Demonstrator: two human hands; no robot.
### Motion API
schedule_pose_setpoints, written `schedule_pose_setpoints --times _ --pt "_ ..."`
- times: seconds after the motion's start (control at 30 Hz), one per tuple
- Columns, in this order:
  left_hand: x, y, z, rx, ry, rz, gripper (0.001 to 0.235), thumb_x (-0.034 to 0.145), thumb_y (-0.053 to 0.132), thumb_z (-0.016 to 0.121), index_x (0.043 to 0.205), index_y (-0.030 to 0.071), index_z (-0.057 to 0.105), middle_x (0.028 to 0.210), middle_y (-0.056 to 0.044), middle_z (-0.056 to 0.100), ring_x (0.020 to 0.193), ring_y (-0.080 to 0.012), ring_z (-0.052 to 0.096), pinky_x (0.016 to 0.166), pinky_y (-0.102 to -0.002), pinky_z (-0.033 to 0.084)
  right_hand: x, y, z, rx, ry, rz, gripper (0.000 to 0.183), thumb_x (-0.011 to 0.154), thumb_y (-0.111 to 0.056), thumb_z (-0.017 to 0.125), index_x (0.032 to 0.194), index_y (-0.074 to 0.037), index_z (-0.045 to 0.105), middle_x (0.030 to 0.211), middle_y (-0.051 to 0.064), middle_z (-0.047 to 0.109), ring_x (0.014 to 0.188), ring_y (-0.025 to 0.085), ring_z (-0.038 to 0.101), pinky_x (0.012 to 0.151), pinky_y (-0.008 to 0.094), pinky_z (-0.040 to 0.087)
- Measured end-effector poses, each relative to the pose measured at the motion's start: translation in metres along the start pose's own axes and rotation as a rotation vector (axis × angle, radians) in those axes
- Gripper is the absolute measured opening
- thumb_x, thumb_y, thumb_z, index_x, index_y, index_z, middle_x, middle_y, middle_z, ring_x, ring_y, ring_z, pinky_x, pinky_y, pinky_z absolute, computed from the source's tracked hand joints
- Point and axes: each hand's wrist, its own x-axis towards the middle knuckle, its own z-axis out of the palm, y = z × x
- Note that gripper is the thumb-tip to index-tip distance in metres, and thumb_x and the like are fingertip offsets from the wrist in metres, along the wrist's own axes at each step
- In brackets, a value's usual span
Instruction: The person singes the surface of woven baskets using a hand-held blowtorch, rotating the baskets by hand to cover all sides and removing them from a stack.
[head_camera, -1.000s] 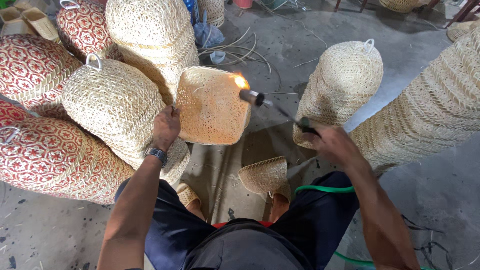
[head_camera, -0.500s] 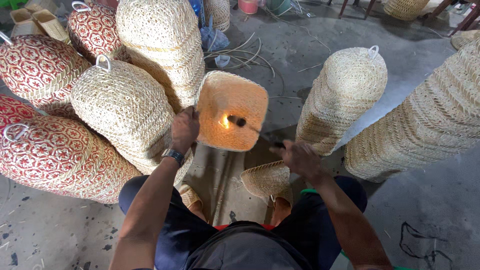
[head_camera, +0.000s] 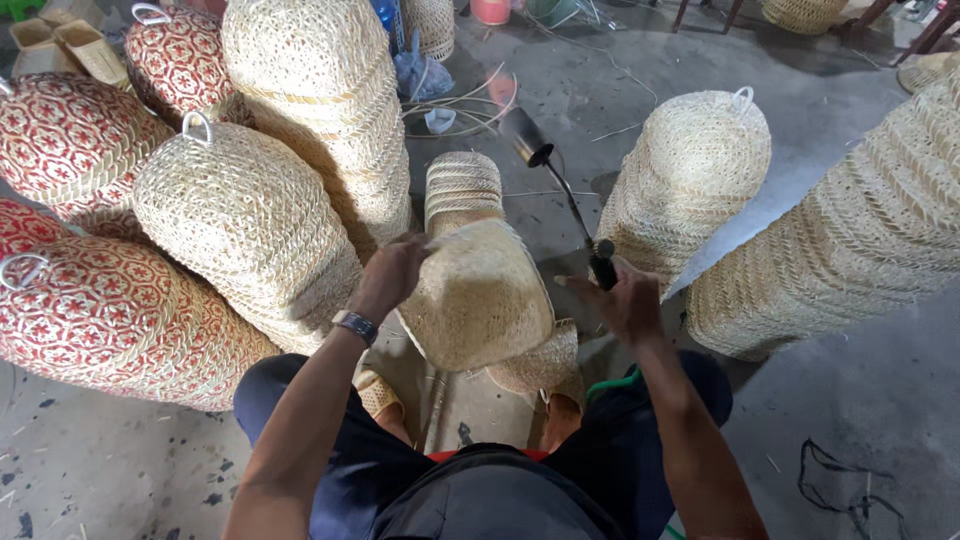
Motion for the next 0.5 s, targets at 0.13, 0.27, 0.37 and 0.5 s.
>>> schedule_pose_setpoints --times 0.13,0.27,0.37,0.5 --pt "-0.001 0.034 -0.01 0.061 -0.007 0.147 0.032 0.102 0.018 0.051 0.131 0.011 0.063 0.115 -0.017 0.067 0.089 -0.0333 0.07 0.072 -0.045 0.059 -0.004 -0.001 0.024 0.1 0.001 0.052 0.052 0.072 -0.052 0.089 0.082 -0.005 0.068 0.065 0.01 0.066 0.058 0.028 0.064 0.057 0.043 0.051" --pt "-0.002 0.058 -0.014 0.184 0.023 0.255 0.025 0.105 0.024 0.056 0.128 0.015 0.063 0.111 -0.009 0.068 0.1 -0.0291 0.068 0.081 -0.043 0.058 -0.013 -0.007 0.043 0.18 0.091 -0.136 0.043 0.078 -0.043 0.088 0.088 -0.005 0.07 0.071 0.008 0.067 0.061 0.024 0.066 0.057 0.039 0.052" --pt "-0.002 0.072 -0.01 0.35 0.227 0.322 0.027 0.1 0.021 0.058 0.127 0.016 0.061 0.109 -0.009 0.066 0.101 -0.0255 0.068 0.085 -0.045 0.057 -0.017 -0.009 0.055 0.265 0.104 -0.04 0.034 0.084 -0.036 0.085 0.088 -0.006 0.071 0.071 0.006 0.069 0.061 0.021 0.067 0.057 0.037 0.054" --pt "-0.026 0.096 0.024 0.343 0.321 0.25 0.025 0.099 0.027 0.061 0.122 0.017 0.062 0.108 -0.007 0.065 0.103 -0.0246 0.064 0.092 -0.043 0.055 -0.032 -0.007 0.075 0.37 0.041 0.251 0.027 0.088 -0.03 0.081 0.086 -0.005 0.072 0.07 0.006 0.071 0.061 0.02 0.067 0.055 0.038 0.053"
